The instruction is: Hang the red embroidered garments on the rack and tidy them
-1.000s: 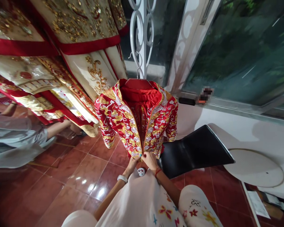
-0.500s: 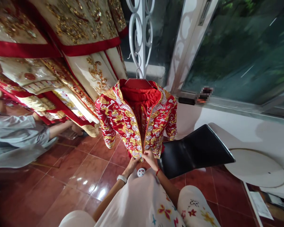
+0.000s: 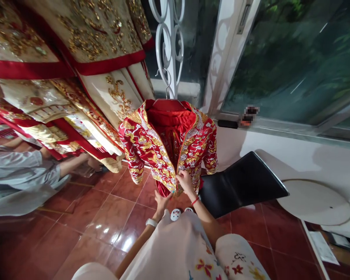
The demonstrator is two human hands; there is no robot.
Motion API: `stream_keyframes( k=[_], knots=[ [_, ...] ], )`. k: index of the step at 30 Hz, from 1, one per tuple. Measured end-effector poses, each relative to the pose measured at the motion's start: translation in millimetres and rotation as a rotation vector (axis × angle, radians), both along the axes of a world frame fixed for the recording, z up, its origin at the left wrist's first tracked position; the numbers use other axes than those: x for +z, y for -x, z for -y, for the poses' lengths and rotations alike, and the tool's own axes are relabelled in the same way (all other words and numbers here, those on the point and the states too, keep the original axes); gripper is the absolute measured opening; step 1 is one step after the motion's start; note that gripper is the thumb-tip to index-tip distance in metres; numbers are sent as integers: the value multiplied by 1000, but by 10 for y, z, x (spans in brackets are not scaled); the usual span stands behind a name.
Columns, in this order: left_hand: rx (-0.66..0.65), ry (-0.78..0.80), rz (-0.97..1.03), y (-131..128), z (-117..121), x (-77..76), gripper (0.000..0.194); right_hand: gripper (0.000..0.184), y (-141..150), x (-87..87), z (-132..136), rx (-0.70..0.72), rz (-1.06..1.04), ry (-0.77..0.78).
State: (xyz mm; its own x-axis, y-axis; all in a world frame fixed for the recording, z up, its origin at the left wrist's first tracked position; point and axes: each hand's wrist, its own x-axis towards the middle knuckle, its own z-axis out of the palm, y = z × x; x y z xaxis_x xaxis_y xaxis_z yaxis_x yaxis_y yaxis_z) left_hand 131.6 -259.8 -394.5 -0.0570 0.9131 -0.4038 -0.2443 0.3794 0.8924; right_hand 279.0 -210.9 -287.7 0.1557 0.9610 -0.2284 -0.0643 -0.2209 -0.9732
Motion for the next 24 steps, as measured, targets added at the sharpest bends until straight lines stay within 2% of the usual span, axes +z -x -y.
stream_keyframes(
  k=[2,3,5,7,8,11,13,16,18,20,24],
  knots=[
    [-10,-209,-307,-15,-79,117,118,24,65,-59,76,-50,89,-24],
    [-52,-339,-490,-51,-139,177,114,25,113,-100,119,-95,141,-43],
    [-168,-554,-791,-176,-281,279,93,25,213,-180,196,-193,227,-92],
    [-233,-614,-962,-332,-417,340,71,25,276,-226,234,-252,236,-125],
    [-248,-611,-1037,-404,-470,353,66,25,284,-227,231,-258,203,-124],
    [-302,-594,-1236,-539,-547,349,65,27,208,-108,124,-224,69,-85],
    [-338,-616,-1317,-561,-546,330,66,26,118,76,-18,-207,18,-88],
    [-342,-657,-1357,-546,-524,315,66,22,33,402,-236,-206,-35,-174],
    [-332,-672,-1356,-537,-527,331,66,22,43,533,-303,-216,-48,-216],
    [-318,-697,-1352,-540,-569,381,66,25,95,535,-283,-231,-40,-214],
    [-266,-778,-1335,-583,-792,568,62,37,174,348,-160,-254,-44,-174]
  ],
)
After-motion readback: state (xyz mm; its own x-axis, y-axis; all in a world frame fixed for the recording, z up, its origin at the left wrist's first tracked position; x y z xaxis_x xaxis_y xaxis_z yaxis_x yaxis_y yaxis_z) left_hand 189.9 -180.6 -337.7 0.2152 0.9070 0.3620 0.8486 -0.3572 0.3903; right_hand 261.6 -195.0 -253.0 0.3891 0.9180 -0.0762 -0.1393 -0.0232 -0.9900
